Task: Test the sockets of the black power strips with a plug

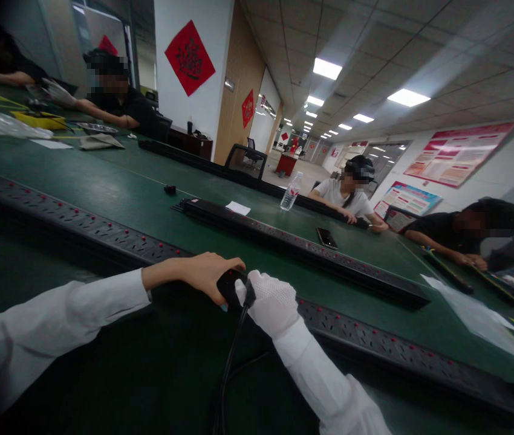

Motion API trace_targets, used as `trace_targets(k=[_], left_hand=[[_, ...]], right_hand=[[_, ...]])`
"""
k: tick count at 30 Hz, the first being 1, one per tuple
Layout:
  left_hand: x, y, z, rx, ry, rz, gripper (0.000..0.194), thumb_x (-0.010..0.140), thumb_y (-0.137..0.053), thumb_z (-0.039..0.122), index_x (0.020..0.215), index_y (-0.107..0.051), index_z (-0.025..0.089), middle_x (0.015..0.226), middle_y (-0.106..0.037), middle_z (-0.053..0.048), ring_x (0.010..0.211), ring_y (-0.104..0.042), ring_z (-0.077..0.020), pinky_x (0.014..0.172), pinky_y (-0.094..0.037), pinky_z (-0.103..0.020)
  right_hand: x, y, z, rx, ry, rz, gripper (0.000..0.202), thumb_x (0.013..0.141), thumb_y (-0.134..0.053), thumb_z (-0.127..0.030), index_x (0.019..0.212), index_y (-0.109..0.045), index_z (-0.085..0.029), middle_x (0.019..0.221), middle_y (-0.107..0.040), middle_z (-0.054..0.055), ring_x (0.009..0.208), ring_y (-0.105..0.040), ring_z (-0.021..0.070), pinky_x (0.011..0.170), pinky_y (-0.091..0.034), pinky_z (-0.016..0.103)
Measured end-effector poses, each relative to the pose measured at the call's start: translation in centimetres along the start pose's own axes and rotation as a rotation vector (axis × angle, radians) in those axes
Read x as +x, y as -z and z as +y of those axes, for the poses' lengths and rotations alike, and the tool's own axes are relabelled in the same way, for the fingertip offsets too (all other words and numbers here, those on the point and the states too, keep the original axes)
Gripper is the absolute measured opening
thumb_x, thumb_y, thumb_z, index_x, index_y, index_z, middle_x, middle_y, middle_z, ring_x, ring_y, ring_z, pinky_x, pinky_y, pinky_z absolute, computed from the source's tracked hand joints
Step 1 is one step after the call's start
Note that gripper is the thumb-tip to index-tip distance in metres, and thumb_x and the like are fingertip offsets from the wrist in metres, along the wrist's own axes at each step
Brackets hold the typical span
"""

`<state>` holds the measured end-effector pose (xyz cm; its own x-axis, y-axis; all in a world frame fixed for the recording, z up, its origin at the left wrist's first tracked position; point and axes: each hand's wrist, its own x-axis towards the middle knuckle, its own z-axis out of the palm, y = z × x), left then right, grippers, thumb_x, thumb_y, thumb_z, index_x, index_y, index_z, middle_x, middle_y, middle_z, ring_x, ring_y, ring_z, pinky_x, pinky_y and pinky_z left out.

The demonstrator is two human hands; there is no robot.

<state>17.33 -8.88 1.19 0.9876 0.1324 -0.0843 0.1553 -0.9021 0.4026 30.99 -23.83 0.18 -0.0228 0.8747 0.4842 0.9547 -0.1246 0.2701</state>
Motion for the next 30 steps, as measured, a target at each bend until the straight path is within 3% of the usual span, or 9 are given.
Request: trace_targets(k=[7, 14, 23, 30], left_hand=[[-0.13, 0.39, 0.33, 0.02, -0.001, -0.011, 0.084, 0.056, -0.057, 0.066, 0.124, -0.028, 0.025, 0.11, -0.054, -0.006, 0.092, -0.055, -0.0225, 0.081, -0.038, -0.033], [0.07, 0.18, 0.05, 0.064, -0.041, -0.008, 0.074, 0.058, -0.054, 0.067, 0.118, -0.041, 0.025, 0.105, -0.058, -0.003, 0.089, -0.056, -0.0214, 0.078, -0.038, -0.031], [0.1, 0.07, -0.1, 0.096, -0.093, 0.012, 0.081, 0.059, -0.051, 0.068, 0.126, -0.033, 0.026, 0.113, -0.056, -0.005, 0.093, -0.056, -0.0226, 0.081, -0.038, -0.031], [0.1, 0.2, 0.15, 0.101, -0.056, 0.007, 0.084, 0.058, -0.052, 0.068, 0.128, -0.031, 0.027, 0.118, -0.053, -0.005, 0.098, -0.053, -0.0245, 0.085, -0.035, -0.035]], right_hand=[[-0.01, 0.13, -0.09, -0.006, 0.003, 0.016, 0.039, 0.086, -0.03, -0.047, 0.074, -0.055, -0.019, 0.06, -0.057, -0.001, 0.052, -0.049, 0.0073, 0.048, -0.02, 0.022], [-0.03, 0.06, 0.0, 0.004, 0.004, 0.002, 0.037, 0.085, -0.031, -0.047, 0.074, -0.055, -0.021, 0.061, -0.057, -0.001, 0.053, -0.049, 0.0082, 0.049, -0.019, 0.022], [0.01, 0.1, 0.1, 0.012, 0.029, 0.027, 0.037, 0.086, -0.032, -0.045, 0.076, -0.056, -0.019, 0.062, -0.057, -0.001, 0.053, -0.05, 0.0073, 0.049, -0.021, 0.022], [0.03, 0.09, 0.06, 0.004, 0.025, 0.029, 0.037, 0.085, -0.032, -0.046, 0.074, -0.056, -0.02, 0.062, -0.058, -0.001, 0.053, -0.05, 0.0073, 0.049, -0.02, 0.022]])
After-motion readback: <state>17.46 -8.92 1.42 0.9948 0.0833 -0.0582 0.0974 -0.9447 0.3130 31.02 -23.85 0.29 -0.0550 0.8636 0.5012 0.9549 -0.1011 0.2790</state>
